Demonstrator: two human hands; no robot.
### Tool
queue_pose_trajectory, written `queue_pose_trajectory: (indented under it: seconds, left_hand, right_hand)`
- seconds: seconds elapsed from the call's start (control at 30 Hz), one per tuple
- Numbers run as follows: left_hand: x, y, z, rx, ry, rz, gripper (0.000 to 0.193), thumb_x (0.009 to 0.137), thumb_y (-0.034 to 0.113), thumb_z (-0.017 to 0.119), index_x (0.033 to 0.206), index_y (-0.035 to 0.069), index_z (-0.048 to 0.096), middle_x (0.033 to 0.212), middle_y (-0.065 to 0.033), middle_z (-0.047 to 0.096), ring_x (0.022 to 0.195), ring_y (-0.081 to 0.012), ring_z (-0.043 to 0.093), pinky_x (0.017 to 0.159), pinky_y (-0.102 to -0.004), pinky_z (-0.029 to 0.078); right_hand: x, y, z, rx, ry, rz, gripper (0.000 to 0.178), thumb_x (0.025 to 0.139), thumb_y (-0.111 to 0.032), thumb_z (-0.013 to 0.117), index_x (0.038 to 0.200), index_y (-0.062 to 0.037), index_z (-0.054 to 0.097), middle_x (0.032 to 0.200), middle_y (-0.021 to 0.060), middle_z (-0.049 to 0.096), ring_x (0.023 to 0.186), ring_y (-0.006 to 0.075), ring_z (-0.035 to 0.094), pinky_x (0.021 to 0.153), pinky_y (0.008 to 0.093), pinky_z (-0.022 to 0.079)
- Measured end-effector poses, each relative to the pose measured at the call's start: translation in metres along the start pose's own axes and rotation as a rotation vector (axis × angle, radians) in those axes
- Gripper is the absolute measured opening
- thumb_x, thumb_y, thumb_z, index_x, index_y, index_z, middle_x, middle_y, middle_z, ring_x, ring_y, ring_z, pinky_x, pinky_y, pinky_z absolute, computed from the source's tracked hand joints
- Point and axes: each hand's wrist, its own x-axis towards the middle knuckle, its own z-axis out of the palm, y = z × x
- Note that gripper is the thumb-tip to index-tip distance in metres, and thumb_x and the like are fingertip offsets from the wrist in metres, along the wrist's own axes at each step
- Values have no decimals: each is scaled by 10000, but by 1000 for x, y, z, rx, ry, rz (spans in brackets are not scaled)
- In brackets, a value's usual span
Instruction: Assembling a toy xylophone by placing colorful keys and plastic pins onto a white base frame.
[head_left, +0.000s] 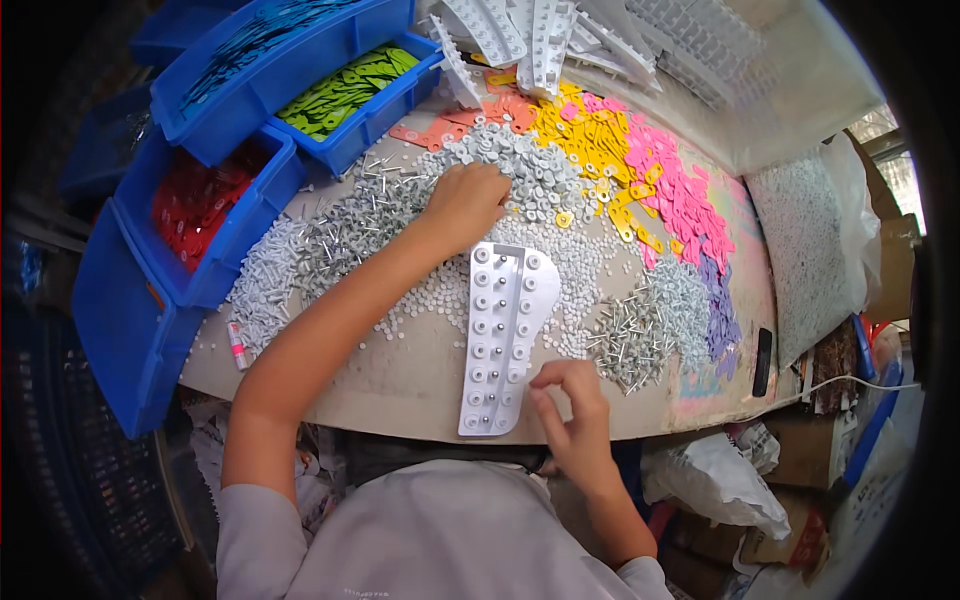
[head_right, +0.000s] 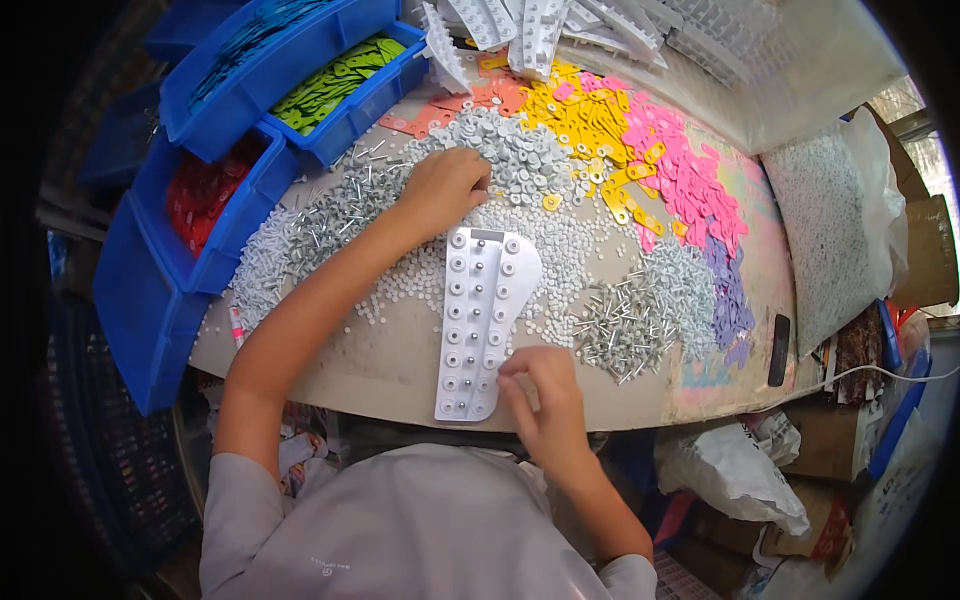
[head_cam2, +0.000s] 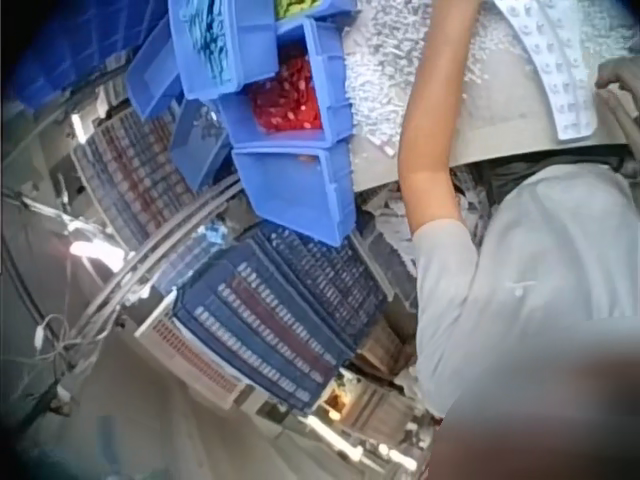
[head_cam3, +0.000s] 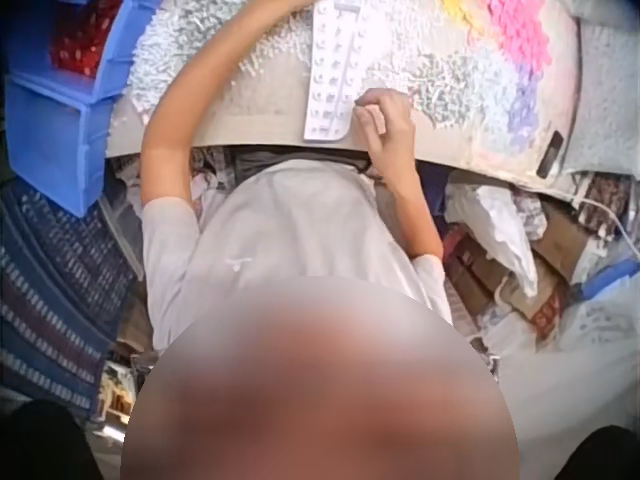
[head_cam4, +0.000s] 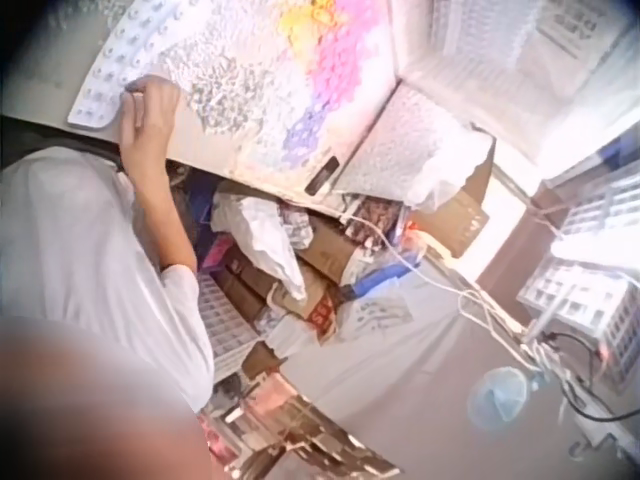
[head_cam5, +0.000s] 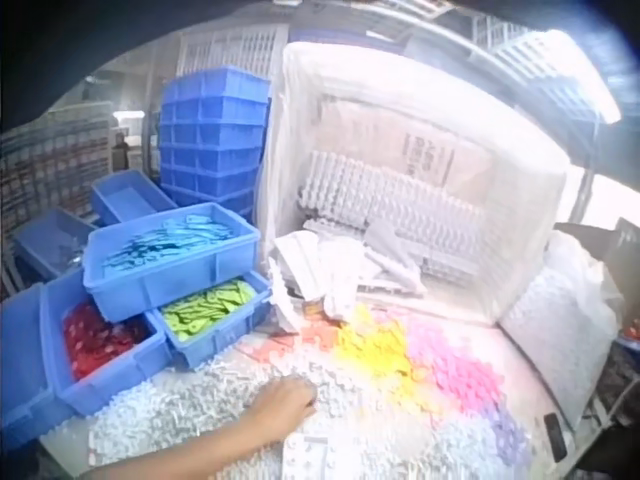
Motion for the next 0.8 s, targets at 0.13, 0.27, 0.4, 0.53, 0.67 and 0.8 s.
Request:
queue_pose_trajectory:
  seconds: [0.13, 0.27, 0.4, 0.53, 0.67, 0.8]
  left_hand:
    - [-5, 10, -4, 78, 129, 118, 123, 819, 130, 747, 860, 71, 647, 894, -86, 662, 939, -314, 656, 844, -464, 512]
    - [-31, 41, -40, 8, 113, -8, 111, 848, 106, 738, 921, 61, 667, 903, -87, 684, 889, -295, 656, 816, -425, 515]
    - [-97, 82, -73, -559, 5, -175, 148, 881, 115, 770, 1015, 54, 752, 936, -95, 703, 843, -244, 640, 797, -347, 503]
    - [-166, 108, -86, -640, -96, -76, 120, 865, 99, 786, 972, 51, 761, 911, -82, 674, 853, -246, 637, 790, -355, 509]
    - [-207, 127, -71, -702, -138, -123, 109, 845, 76, 796, 947, 57, 760, 889, -63, 656, 853, -256, 632, 766, -369, 507]
    - [-224, 132, -50, -549, -53, -108, 99, 848, 67, 785, 936, 65, 740, 891, -64, 660, 859, -285, 642, 749, -401, 515]
  right_hand:
    - [-23, -3, 9, 32, -79, 6, 132, 868, 1, 734, 975, -23, 661, 1038, 121, 634, 1039, 317, 580, 918, 392, 467]
    - [-33, 5, 25, 41, -119, 12, 123, 872, 6, 736, 964, -17, 658, 1054, 118, 620, 1044, 301, 588, 911, 377, 479]
    - [-39, 8, 30, 168, -78, 153, 146, 872, 32, 732, 977, -16, 642, 1042, 129, 613, 927, 291, 612, 844, 348, 506]
    - [-47, 20, 43, 165, -20, 26, 169, 865, 56, 731, 982, -13, 631, 1019, 131, 607, 847, 288, 612, 766, 340, 513]
    - [-53, 31, 53, 17, 96, -148, 190, 832, 37, 771, 984, -17, 671, 935, 119, 596, 819, 296, 598, 676, 376, 488]
    - [-56, 44, 57, -99, 159, -288, 265, 773, 29, 821, 1005, -18, 701, 891, 109, 599, 813, 305, 602, 675, 401, 482]
